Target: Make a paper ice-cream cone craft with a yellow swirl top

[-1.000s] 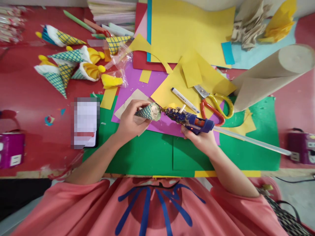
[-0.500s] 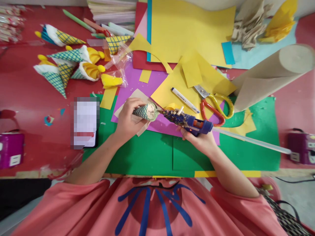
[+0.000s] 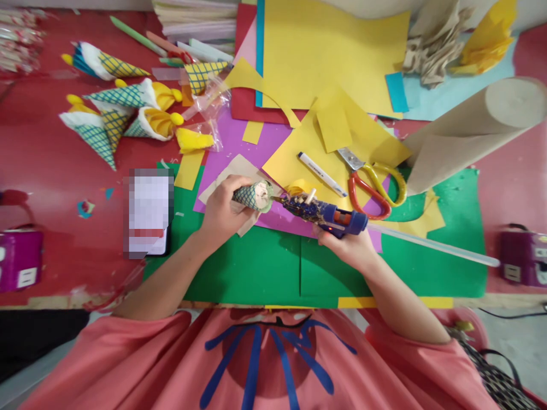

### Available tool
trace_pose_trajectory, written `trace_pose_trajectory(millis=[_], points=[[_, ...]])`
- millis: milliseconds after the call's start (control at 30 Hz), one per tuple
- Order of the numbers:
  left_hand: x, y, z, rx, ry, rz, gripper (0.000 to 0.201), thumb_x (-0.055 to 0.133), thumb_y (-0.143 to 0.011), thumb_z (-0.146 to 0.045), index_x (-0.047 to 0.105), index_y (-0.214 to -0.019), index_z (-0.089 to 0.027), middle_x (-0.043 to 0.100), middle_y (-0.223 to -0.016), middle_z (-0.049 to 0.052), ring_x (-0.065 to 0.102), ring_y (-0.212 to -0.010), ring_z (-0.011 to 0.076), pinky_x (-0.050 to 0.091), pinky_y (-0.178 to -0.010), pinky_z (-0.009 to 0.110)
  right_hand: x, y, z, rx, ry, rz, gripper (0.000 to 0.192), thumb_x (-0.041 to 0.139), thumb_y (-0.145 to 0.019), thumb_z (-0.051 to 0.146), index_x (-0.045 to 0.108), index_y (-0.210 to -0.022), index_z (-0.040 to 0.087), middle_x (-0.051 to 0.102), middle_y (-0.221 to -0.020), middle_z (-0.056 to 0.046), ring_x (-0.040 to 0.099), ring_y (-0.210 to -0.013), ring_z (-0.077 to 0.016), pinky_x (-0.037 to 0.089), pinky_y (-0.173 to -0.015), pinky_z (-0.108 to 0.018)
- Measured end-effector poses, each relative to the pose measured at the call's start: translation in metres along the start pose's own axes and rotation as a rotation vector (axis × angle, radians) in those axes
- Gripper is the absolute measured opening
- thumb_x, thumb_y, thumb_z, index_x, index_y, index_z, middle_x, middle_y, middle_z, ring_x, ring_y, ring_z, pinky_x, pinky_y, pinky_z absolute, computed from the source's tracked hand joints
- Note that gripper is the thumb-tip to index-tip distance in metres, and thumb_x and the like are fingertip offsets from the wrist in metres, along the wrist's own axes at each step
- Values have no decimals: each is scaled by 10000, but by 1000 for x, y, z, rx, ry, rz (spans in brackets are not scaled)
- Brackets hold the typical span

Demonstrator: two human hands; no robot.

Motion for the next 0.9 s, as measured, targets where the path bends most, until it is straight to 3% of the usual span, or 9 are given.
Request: trace_pose_trajectory(millis=[300,467,533,600,700,800,900], points=[[-1,4,9,-47,-51,-41,530,744,-652,-206,503,-1123,-240,604,-1086,38,636,-993,215,542,-875,351,2,3,0,59,-56,42,108,606,-701,252,587,-634,169,563,-532,14,498,-476,-99,414,-454,-212],[2,4,14,-86,-47,-33,497,708,-656,-174,511,-1108,-240,608,-1074,35,638,-994,212,542,-867,338,5,1,2,80,-386,198,172,636,-753,327,652,-786,159,644,-580,-13,553,-445,-117,433,-421,-230],[3,3,13,-79,-21,-37,522,716,-653,-186,499,-1124,-245,605,-1083,32,638,-992,206,545,-862,332,-3,0,-1,98,-489,174,189,641,-768,354,643,-772,165,630,-532,-3,544,-424,-118,416,-406,-231],[3,1,11,-82,0,-31,531,716,-663,-196,486,-1139,-250,605,-1089,30,640,-985,199,548,-858,328,-18,1,-4,117,-552,91,198,646,-758,368,635,-769,170,631,-514,-4,542,-413,-126,409,-398,-239],[4,-2,6,-98,18,-9,466,688,-713,-217,488,-1132,-243,614,-1082,36,641,-980,196,551,-858,332,-56,12,-17,175,-606,-158,166,652,-737,326,650,-789,169,637,-529,-40,561,-403,-143,379,-374,-256],[2,-5,-1,-82,64,1,414,675,-759,-246,499,-1133,-233,623,-1072,43,638,-994,196,545,-874,338,-114,43,-49,275,-490,-624,64,709,-716,213,676,-764,186,669,-580,-67,601,-419,-138,396,-395,-270],[1,-7,-6,-63,135,2,380,680,-777,-266,524,-1122,-229,624,-1075,47,632,-1008,194,538,-883,335,-161,73,-86,261,-306,-806,86,741,-749,264,691,-699,215,654,-556,-37,620,-439,-134,430,-422,-272]])
Point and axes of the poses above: each hand's wrist, its own y-axis away from the middle knuckle, its own x-axis out of the palm, z = x × y, the point moved 6 cm from there along -y, towards the middle knuckle
